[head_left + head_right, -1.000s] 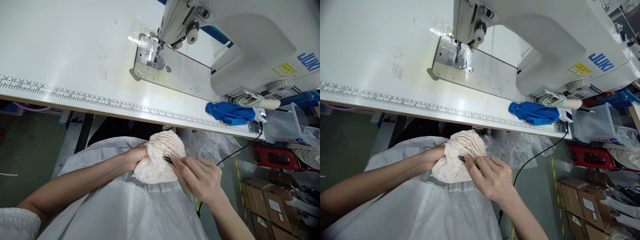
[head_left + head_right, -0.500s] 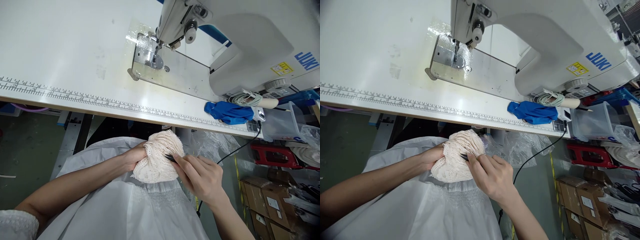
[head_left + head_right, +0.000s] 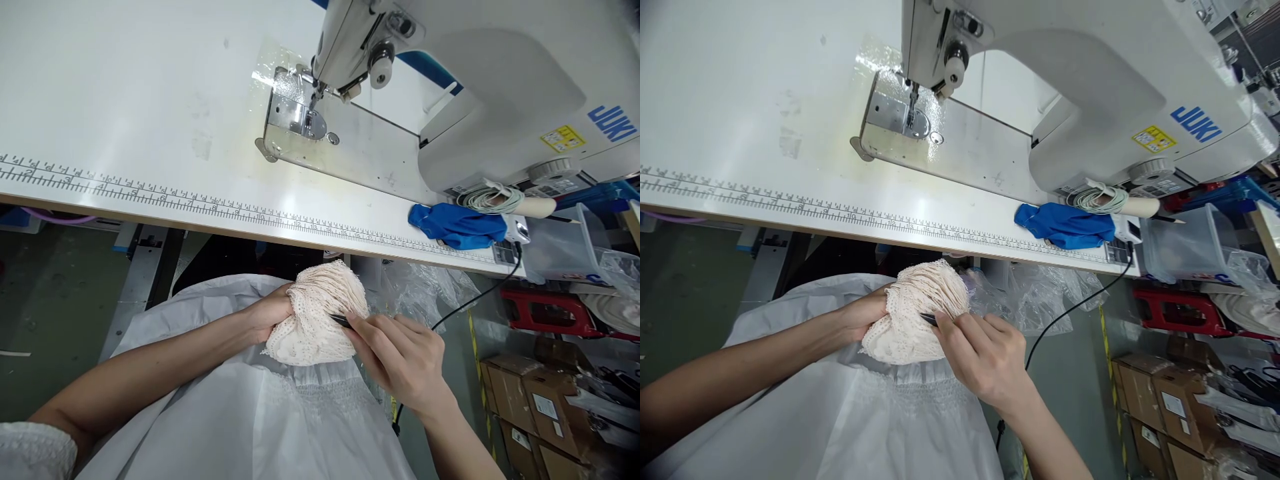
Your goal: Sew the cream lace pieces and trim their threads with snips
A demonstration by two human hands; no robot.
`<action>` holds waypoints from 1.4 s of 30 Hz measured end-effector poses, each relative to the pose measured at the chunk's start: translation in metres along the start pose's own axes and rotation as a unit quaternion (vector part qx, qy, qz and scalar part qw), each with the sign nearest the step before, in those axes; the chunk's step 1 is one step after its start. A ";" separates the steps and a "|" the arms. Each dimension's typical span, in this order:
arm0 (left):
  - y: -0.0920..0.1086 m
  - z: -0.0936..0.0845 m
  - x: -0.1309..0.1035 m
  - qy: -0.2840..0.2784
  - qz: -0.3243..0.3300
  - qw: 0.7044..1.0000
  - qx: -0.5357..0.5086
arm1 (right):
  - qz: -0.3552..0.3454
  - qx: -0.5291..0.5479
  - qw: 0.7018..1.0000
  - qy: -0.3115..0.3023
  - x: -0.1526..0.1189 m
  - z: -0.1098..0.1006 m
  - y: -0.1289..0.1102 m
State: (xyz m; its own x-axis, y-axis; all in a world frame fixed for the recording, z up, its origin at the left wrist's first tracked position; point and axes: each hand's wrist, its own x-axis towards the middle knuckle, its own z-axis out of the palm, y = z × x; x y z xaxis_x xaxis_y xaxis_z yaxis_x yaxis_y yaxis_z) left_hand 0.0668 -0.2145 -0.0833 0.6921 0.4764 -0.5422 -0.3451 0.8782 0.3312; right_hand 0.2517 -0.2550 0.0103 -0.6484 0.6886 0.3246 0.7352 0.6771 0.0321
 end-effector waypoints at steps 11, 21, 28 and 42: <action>-0.002 0.000 0.000 0.010 0.000 1.000 0.004 | 0.006 0.003 1.000 0.001 0.001 0.004 -0.001; 0.006 0.010 -0.005 -0.071 -0.018 0.996 -0.047 | -0.001 -0.022 1.000 0.002 0.002 0.003 0.000; 0.007 0.010 -0.005 -0.113 -0.035 0.990 -0.072 | -0.008 -0.022 1.000 0.014 0.000 0.004 -0.001; 0.008 0.016 -0.007 -0.095 -0.028 0.993 -0.058 | 0.022 -0.016 1.000 -0.005 -0.002 -0.003 0.000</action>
State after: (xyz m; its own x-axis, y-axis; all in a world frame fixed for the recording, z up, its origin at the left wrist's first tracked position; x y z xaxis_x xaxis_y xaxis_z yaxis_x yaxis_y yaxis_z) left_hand 0.0695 -0.2115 -0.0649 0.8155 0.4192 -0.3992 -0.3648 0.9076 0.2078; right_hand 0.2535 -0.2574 0.0123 -0.6167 0.7207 0.3167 0.7694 0.6370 0.0489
